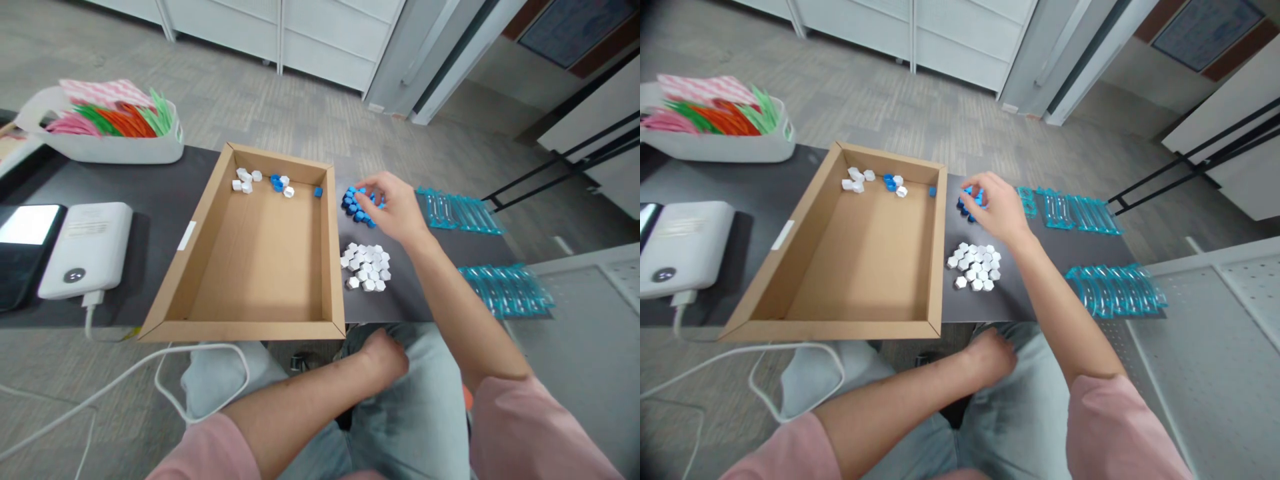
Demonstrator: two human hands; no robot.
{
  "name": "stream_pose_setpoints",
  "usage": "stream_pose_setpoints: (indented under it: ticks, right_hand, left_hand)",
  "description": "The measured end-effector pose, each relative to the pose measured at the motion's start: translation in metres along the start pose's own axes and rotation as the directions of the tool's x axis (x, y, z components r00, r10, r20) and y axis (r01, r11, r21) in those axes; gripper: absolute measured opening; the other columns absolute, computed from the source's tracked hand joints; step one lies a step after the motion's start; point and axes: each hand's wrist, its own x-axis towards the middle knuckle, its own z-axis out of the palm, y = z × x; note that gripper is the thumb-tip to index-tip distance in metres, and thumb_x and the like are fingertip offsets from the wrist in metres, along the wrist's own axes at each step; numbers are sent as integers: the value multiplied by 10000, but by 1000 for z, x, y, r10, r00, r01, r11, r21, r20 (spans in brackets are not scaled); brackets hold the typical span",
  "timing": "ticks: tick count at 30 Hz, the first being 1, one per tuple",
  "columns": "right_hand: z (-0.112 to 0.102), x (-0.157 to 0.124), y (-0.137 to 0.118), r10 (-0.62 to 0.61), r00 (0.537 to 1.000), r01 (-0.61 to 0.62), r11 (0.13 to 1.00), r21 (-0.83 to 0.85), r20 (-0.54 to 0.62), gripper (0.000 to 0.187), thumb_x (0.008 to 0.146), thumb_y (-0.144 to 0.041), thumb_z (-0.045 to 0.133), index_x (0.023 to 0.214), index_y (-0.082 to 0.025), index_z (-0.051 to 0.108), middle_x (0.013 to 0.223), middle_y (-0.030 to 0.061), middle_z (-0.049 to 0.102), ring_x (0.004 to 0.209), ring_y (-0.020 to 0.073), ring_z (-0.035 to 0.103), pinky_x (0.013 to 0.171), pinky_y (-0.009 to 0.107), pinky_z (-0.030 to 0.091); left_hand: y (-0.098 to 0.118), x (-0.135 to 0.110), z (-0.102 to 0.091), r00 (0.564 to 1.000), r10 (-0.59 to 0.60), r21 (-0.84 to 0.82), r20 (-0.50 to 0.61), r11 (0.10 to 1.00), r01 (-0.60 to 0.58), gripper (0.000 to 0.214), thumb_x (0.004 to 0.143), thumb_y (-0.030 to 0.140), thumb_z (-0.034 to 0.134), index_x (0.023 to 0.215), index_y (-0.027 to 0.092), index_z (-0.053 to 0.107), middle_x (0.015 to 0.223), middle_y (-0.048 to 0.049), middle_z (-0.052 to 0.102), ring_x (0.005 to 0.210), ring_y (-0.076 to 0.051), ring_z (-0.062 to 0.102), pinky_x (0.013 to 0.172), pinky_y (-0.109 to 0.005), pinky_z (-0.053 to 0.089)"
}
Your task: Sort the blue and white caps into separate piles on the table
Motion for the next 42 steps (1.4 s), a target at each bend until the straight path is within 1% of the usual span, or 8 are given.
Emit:
stream_pose_setpoints:
  ticks: [7, 13, 19, 22, 26, 34, 38, 42]
  right_hand:
    - [67, 101, -42, -292, 929, 335, 925, -180, 228, 257, 1081, -487, 783, 1138, -250, 863, 1062, 107, 841, 1262, 405, 727, 1218, 640, 456]
    - [108, 128, -41, -242, 873, 354, 912, -209, 422, 269, 1024, -527, 847, 1026, -259, 872, 931, 88, 834, 1212, 395, 784, 1195, 629, 441]
    - [27, 88, -78, -424, 783, 311, 901, 303, 455, 337, 1115, -538, 788, 1256, -239, 855, 1158, 68, 870, 1058, 246, 745, 1018, 437, 560]
    - [-26, 47, -68, -380, 865, 162, 830, 534, 328, 420, 1133, -651, 784, 1293, -269, 851, 1109, 51, 842, 947, 208, 723, 859, 383, 591]
    - [-68, -8, -21, -57, 992, -19, 822, 569, 116, 423, 994, -719, 932, 1124, -325, 850, 1084, 73, 833, 946, 261, 757, 814, 434, 648]
    - [-23, -78, 85, 403, 912, -402, 851, 337, 69, 633, 739, -695, 998, 1153, -292, 740, 1075, 105, 848, 823, 260, 753, 750, 435, 668]
    - [7, -83, 97, 420, 902, -428, 843, 325, 98, 714, 732, -670, 959, 1262, -280, 681, 1181, 128, 826, 828, 245, 764, 701, 395, 657]
    - [20, -77, 93, 442, 896, -399, 845, 355, -44, 766, 765, -531, 879, 1434, -303, 582, 1327, 116, 745, 826, 222, 740, 662, 363, 613]
  left_hand:
    - [-6, 5, 2, 999, -29, -16, 24, 999, 29, 254, 1060, 121, 701, 1192, 107, 918, 1074, -232, 829, 959, -262, 808, 862, -379, 484]
    - [-10, 4, 1, 1000, -22, -35, -15, 999, 21, 314, 1086, 146, 647, 1263, 81, 899, 1178, -270, 829, 1019, -288, 817, 935, -422, 519]
    - [-7, 9, -3, 999, -36, -65, 8, 997, 37, 326, 1065, 77, 635, 1225, 79, 919, 1111, -277, 843, 1028, -312, 849, 899, -430, 577]
    - [-6, 6, -3, 999, -40, -63, -14, 997, 39, 337, 1085, 43, 611, 1220, 67, 919, 1143, -281, 856, 1056, -300, 860, 912, -416, 560]
    - [-4, 0, -1, 995, -42, -61, -88, 997, 37, 337, 1125, 75, 616, 1287, 77, 912, 1197, -280, 871, 1052, -288, 851, 948, -419, 522]
    - [-4, 2, 9, 991, -32, -66, -131, 998, 24, 169, 1097, 156, 774, 1151, 158, 934, 1203, -232, 901, 974, -280, 829, 840, -378, 499]
    - [-5, 1, 7, 990, -41, -74, -135, 997, 32, 192, 1131, 181, 741, 1181, 168, 927, 1214, -218, 904, 1002, -275, 839, 874, -384, 520]
    - [-5, -2, -1, 993, -53, -43, -102, 998, 48, 283, 1168, 154, 651, 1272, 107, 910, 1263, -231, 890, 1121, -285, 860, 931, -392, 545]
